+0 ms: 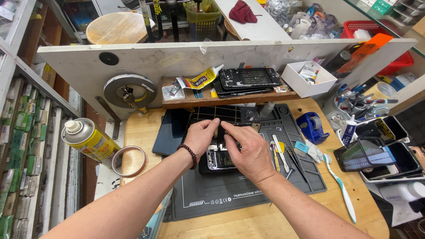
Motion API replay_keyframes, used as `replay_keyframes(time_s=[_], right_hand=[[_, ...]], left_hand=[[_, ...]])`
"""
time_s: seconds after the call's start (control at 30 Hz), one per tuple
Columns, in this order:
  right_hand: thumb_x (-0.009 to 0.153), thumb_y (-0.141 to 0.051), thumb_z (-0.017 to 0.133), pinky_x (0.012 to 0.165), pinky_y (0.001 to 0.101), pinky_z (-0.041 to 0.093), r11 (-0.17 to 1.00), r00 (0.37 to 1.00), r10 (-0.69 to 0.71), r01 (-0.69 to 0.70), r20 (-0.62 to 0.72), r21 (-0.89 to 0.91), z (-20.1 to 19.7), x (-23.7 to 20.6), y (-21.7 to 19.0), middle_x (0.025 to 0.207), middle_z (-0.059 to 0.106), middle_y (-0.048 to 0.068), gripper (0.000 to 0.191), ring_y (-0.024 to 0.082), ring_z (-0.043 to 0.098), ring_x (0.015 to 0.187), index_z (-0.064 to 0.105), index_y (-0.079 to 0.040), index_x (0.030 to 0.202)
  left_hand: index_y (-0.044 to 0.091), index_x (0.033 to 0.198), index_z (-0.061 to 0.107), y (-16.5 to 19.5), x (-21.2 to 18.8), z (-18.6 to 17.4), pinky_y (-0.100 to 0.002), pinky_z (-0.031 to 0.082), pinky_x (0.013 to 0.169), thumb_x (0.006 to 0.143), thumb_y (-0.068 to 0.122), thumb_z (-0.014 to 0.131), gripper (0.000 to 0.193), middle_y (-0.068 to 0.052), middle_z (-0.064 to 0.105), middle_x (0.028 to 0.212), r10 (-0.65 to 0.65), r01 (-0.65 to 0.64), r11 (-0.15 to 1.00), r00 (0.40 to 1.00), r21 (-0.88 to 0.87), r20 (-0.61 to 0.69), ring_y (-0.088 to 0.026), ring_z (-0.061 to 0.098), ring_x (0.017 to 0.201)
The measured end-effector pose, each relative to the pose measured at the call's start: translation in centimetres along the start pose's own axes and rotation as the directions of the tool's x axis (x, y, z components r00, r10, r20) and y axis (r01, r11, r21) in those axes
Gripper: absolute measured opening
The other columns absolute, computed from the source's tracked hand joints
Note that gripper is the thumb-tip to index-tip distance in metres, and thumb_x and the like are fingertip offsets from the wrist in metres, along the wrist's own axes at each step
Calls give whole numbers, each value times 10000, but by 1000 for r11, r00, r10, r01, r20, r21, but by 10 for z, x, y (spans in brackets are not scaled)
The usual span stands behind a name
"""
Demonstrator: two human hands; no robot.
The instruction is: The person repairs a smartphone at a workbench. They open the phone's screen, use a screwdriver and tweezers to remove and reposition internal components, work on the battery area, then align the screen back onto the body and press it closed, finishing by placing the assembled phone on the mat.
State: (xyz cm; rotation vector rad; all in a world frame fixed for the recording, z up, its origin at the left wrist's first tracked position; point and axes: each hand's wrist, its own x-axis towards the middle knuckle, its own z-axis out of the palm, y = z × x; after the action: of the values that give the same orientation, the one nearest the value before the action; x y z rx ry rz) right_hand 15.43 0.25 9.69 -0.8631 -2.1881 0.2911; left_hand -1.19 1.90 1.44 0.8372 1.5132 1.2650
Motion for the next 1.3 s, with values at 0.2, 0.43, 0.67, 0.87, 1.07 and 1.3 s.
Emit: replay_keyframes(time_s=[0.2, 0.43, 0.67, 0.87, 1.07, 1.3], right_hand=[[871, -109, 746, 729, 384, 561, 1000, 999, -23, 22, -32, -21, -1, -1, -2, 931, 749, 82, 304, 268, 707, 854, 728, -99, 1174], [857, -158, 777, 680, 400, 550, 994, 1000, 25, -26, -10, -103, -3, 0, -4, 853, 745, 67, 305, 270, 692, 783, 737, -114, 1156], [868, -139, 747, 649, 398, 553, 997, 1000, 24, -22, 14, -80, -4, -1, -8, 807, 733, 60, 309, 256, 703, 749, 731, -137, 1176], [876, -118, 723, 643, 389, 563, 1000, 1000, 9, -9, 13, -28, 0, -3, -6, 859, 742, 71, 336, 261, 714, 769, 713, -151, 1211], [862, -138, 750, 627, 415, 550, 997, 1000, 26, -25, 16, -77, -2, 0, 0, 838, 740, 79, 346, 289, 698, 741, 707, -149, 1205], [872, -142, 743, 632, 401, 557, 994, 993, 92, -88, 68, -67, 1, -2, -7, 843, 754, 69, 349, 276, 714, 742, 709, -196, 1215]], left_hand=[[30, 845, 733, -1, 0, 0, -274, 431, 579, 954, 411, 645, 406, 56, 584, 693, -7, 7, 1000, 1000, -26, 13, -54, 476, 644], [26, 808, 723, 0, -1, -2, -282, 436, 589, 948, 436, 649, 439, 40, 586, 694, -64, 65, 998, 998, -20, 18, -67, 487, 644], [12, 811, 704, -3, 0, -2, -284, 453, 630, 945, 478, 628, 491, 21, 613, 718, -33, 32, 997, 999, 73, 14, -77, 505, 675], [-6, 881, 729, -4, 0, -3, -293, 468, 650, 952, 491, 616, 515, -3, 629, 750, -35, 34, 995, 999, 96, 8, -92, 521, 699], [-1, 902, 734, -4, -1, -2, -292, 480, 657, 943, 506, 610, 524, -4, 646, 762, -30, 31, 993, 1000, 112, -2, -92, 541, 704], [-27, 894, 737, -3, -3, -3, -297, 476, 658, 934, 512, 620, 553, -10, 649, 761, -46, 45, 996, 999, 76, 12, -103, 539, 699]])
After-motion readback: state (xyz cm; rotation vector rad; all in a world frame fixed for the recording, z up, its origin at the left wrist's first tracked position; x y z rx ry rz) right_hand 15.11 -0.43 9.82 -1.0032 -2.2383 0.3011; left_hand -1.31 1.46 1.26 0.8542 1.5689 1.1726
